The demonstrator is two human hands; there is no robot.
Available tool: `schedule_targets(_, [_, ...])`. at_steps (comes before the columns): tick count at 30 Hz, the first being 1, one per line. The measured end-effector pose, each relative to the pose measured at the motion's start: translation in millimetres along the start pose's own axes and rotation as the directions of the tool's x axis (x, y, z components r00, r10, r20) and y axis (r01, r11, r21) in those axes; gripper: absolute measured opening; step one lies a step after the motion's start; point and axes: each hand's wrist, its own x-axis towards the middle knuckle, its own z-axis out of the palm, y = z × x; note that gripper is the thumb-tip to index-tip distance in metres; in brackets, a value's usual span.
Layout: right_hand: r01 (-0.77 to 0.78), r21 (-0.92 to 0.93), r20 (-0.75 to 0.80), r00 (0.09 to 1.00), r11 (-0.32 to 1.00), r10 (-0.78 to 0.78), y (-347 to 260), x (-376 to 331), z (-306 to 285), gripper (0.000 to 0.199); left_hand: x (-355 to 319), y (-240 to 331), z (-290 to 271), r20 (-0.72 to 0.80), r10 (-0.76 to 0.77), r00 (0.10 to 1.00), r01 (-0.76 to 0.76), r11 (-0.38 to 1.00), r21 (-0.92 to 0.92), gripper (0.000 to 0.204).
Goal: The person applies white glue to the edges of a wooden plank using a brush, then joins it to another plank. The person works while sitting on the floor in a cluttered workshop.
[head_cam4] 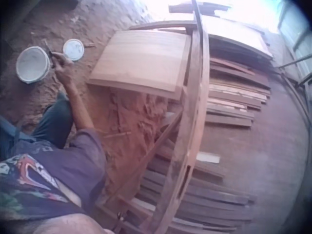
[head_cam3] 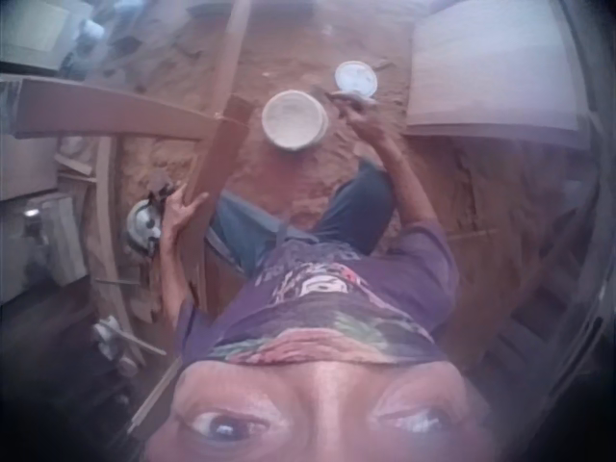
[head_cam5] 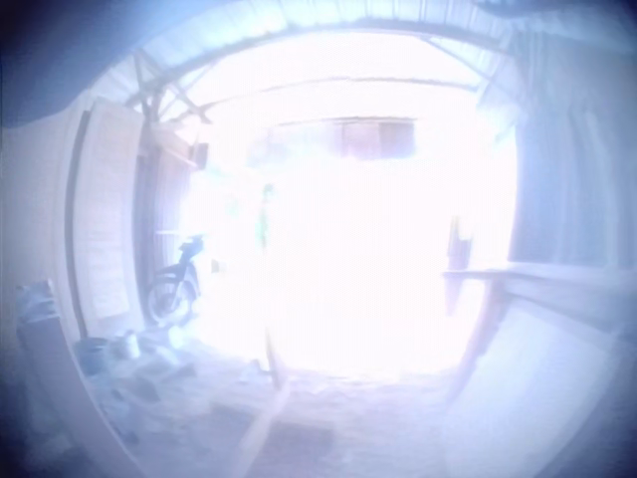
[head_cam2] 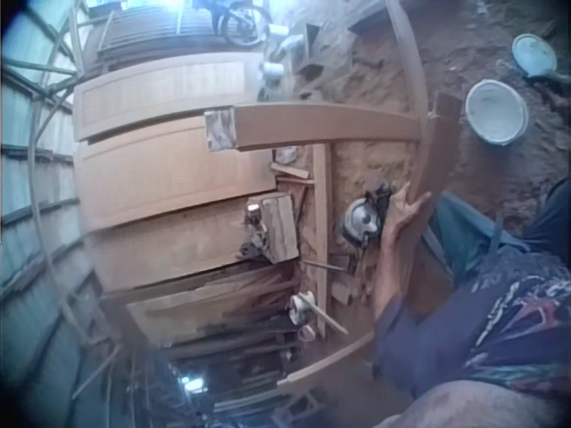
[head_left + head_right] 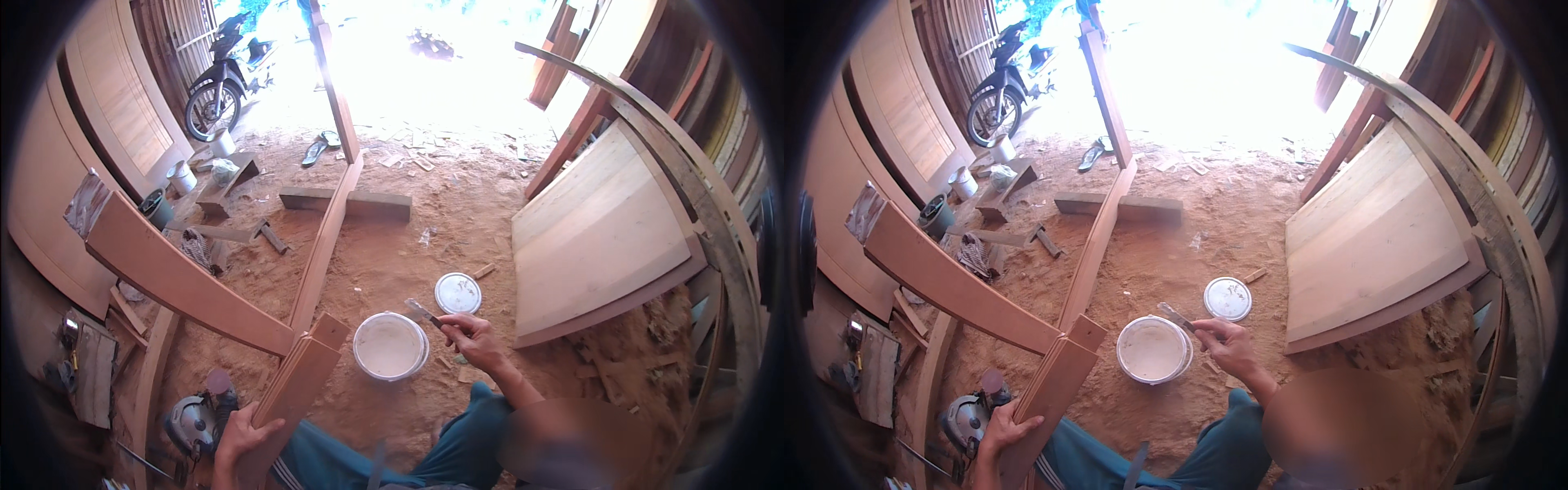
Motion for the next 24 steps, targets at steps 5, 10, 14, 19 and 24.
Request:
schedule_targets(5, [0.097, -0.018, 0.022, 0.995, 0.995, -0.096, 5.3, 4.2, 5.9, 0.023, -4.0, -0.2, 23.0, -0.306, 0.065, 0.950, -0.025, 0.991, 0.134, 0.064])
schedule_targets(10, [0.062, 0.005, 0.066, 0.996, 0.998, -0.062, -10.5, 1.3, 16.6, 0.024, -6.0, -10.3, 23.4, -0.384, 0.036, 0.923, 0.037, 0.983, 0.180, 0.071])
schedule_targets(14, [0.019, 0.033, 0.087, 0.996, 0.999, -0.022, -6.5, -2.0, 19.2, 0.024, -4.3, -12.9, 26.8, -0.393, 0.029, 0.919, 0.032, 0.988, 0.148, 0.077])
schedule_targets(19, [0.121, -0.044, 0.146, 0.983, 0.992, -0.114, -19.8, 0.9, 20.3, 0.022, -5.3, -11.7, 30.4, -0.371, -0.009, 0.928, 0.037, 0.997, 0.070, 0.079])
schedule_targets(24, [0.270, -0.152, 0.183, 0.953, 0.951, -0.241, -40.7, 6.5, 30.4, 0.022, -10.5, -13.2, 28.8, -0.357, -0.043, 0.933, 0.069, 0.996, 0.061, 0.075])
